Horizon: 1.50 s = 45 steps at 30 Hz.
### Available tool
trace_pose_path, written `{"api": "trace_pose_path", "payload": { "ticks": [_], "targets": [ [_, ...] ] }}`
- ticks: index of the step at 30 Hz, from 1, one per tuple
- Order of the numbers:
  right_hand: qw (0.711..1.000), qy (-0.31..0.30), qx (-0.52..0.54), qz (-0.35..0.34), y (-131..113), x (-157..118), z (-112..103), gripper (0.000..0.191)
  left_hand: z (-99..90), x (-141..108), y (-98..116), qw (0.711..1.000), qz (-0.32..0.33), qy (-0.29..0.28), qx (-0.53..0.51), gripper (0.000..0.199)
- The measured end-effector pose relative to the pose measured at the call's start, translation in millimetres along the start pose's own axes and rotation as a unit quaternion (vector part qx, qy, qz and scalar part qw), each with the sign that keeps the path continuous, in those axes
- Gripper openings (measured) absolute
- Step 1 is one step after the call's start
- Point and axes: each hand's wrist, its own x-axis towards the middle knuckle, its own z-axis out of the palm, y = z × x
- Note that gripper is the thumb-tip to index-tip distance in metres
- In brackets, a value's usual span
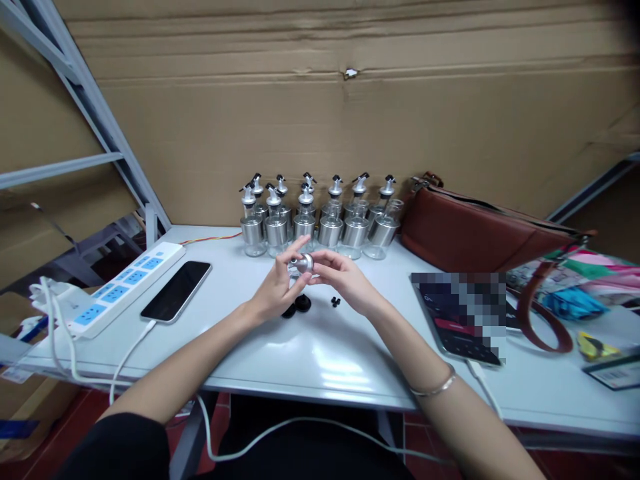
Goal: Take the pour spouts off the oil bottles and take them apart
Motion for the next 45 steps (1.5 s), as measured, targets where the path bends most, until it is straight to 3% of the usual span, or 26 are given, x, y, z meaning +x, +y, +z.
{"api": "trace_pose_path", "payload": {
  "ticks": [6, 12, 30, 38, 45],
  "targets": [
    [0.999, 0.048, -0.003, -0.003, 2, 2, -3, 0.029, -9.2, 0, -9, 0.997, -0.041, 0.033, 0.060, 0.043],
    [0.998, 0.050, -0.025, -0.003, 8, 6, -4, 0.032, -9.7, 3, -7, 0.994, 0.012, 0.024, 0.102, 0.034],
    [0.994, 0.036, -0.105, -0.016, 12, 5, -3, 0.025, -9.4, 2, -7, 0.994, 0.025, -0.011, 0.106, 0.031],
    [0.990, 0.051, -0.132, -0.015, 15, 6, 1, 0.030, -6.6, -1, -12, 0.992, 0.012, -0.015, 0.121, 0.031],
    [0.990, 0.052, -0.128, -0.022, 14, 6, 3, 0.033, -9.0, -1, -13, 0.991, 0.038, -0.021, 0.124, 0.034]
  ]
}}
